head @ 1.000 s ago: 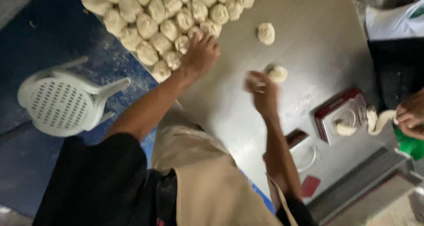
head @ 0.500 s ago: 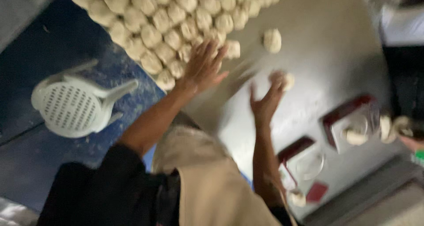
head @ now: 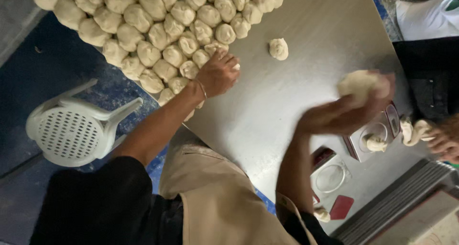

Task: The person portions dough into small, uniform balls using a digital scale and a red scraper. They weigh each piece, trim excess dough, and roll the pieces into balls before arranging them in neat rows on a stainless steel table. Another person is visible working alongside them.

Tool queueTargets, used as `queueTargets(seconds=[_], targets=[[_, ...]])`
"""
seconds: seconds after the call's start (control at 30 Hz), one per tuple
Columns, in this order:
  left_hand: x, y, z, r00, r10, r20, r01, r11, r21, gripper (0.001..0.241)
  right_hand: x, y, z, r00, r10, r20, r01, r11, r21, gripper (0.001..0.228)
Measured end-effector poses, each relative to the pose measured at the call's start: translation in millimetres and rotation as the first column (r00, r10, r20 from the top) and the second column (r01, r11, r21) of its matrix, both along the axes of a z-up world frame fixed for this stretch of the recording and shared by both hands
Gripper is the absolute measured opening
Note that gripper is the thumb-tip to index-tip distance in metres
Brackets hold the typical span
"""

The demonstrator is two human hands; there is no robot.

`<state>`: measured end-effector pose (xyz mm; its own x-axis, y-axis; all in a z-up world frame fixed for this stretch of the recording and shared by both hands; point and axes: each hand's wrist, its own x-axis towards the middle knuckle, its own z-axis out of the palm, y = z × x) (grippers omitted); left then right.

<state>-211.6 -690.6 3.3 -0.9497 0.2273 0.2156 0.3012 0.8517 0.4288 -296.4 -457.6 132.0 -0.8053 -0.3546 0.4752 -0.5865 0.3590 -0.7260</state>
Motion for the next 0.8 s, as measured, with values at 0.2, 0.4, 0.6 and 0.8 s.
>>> queueTargets(seconds=[0.2,0.4,0.6,0.8], targets=[[1,-21,25,0.935,0.301,-0.186,-0.223,0.91,0.35,0.035,-9,-53,-89,0.984,0.073,0.161,-0.126,0.929,0.347,0.064],[-52,20,-5,0.932,0.36,-0.045,-0.362,0.931,-0.042,0.06,-94,-39,-153,0.997,0.005,0.083,-0.05,0.835,0.548,0.063],[-51,26,-33,0.966,0.259,-0.013,-0.256,0.945,-0.204,0.032,-136,25,-114,0.946,0.104,0.308,-0.245,0.85,0.466,0.041],[-41,12,-26,0.984,0.167,-0.06,-0.173,0.976,-0.129,0.029,-91,1,-66,0.999,0.034,0.014,-0.036,0.98,0.198,0.046]])
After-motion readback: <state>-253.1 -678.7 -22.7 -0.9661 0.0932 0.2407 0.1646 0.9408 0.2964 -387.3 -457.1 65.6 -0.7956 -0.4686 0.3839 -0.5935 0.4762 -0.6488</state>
